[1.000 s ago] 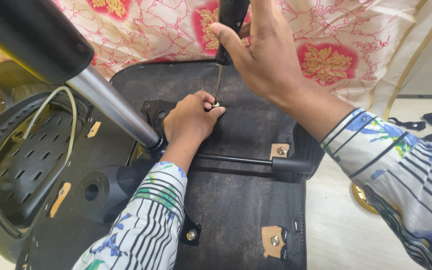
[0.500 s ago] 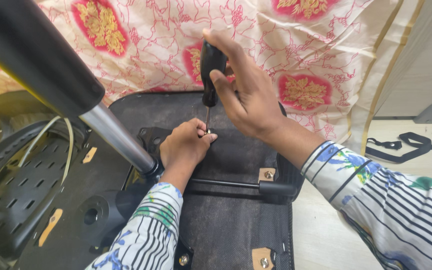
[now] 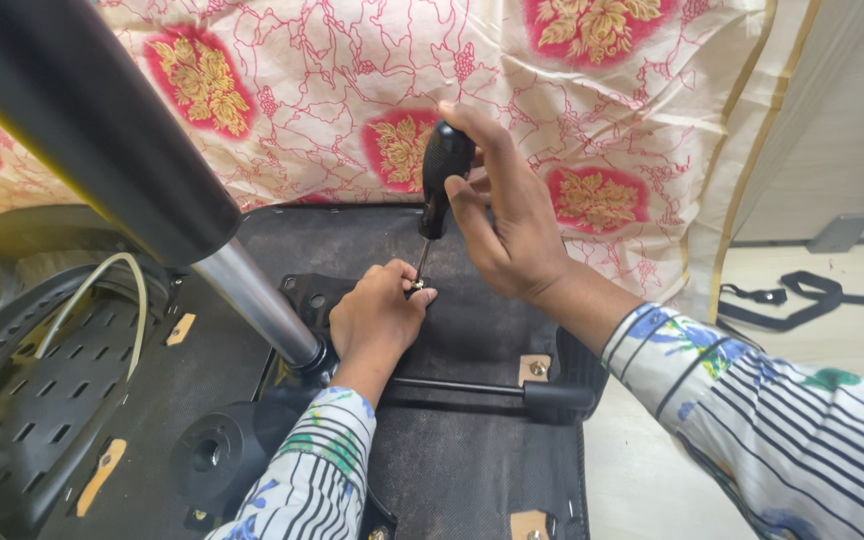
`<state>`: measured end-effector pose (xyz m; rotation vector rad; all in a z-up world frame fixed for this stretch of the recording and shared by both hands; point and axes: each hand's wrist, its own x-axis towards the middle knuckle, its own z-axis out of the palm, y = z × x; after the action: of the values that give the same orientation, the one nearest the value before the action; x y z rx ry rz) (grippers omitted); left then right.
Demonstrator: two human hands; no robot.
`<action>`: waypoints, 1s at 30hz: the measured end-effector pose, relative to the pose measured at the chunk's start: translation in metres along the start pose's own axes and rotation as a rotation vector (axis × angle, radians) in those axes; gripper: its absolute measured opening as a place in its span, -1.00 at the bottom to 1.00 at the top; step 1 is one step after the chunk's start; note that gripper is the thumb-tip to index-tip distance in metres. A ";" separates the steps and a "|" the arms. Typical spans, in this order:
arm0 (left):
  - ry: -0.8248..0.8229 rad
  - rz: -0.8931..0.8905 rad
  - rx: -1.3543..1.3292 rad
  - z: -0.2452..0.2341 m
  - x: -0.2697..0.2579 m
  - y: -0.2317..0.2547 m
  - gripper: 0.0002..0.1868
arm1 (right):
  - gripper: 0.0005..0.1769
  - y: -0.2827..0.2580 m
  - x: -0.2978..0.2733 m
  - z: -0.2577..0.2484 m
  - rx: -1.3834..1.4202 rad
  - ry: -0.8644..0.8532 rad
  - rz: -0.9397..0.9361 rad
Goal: The person uses a screwdriver to tighten screws on the underside of an office chair seat, securing the seat to the central gas-lift column. The person then moves to the side and tightens a screw on the chair's footrest assembly.
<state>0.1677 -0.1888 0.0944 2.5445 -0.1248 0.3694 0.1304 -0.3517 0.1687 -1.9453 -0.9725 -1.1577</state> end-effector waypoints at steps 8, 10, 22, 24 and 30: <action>-0.072 -0.058 0.017 -0.008 -0.001 0.005 -0.60 | -0.40 -0.001 0.006 -0.005 -0.023 -0.006 -0.090; -0.057 -0.058 0.026 -0.011 0.000 0.005 -0.61 | -0.42 -0.001 0.010 -0.006 -0.090 -0.002 -0.137; -0.100 -0.077 0.032 -0.012 -0.003 0.009 -0.59 | -0.54 -0.005 0.006 -0.012 0.036 0.011 -0.105; -0.099 -0.076 0.024 -0.012 -0.003 0.008 -0.59 | -0.55 -0.005 0.006 -0.011 -0.019 0.022 -0.104; -0.076 -0.055 0.017 -0.008 -0.003 0.005 -0.61 | -0.46 -0.007 0.013 -0.006 -0.148 0.040 -0.094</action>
<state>0.1618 -0.1880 0.1027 2.5743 -0.0801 0.2530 0.1264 -0.3500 0.1836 -2.0018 -0.9902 -1.3507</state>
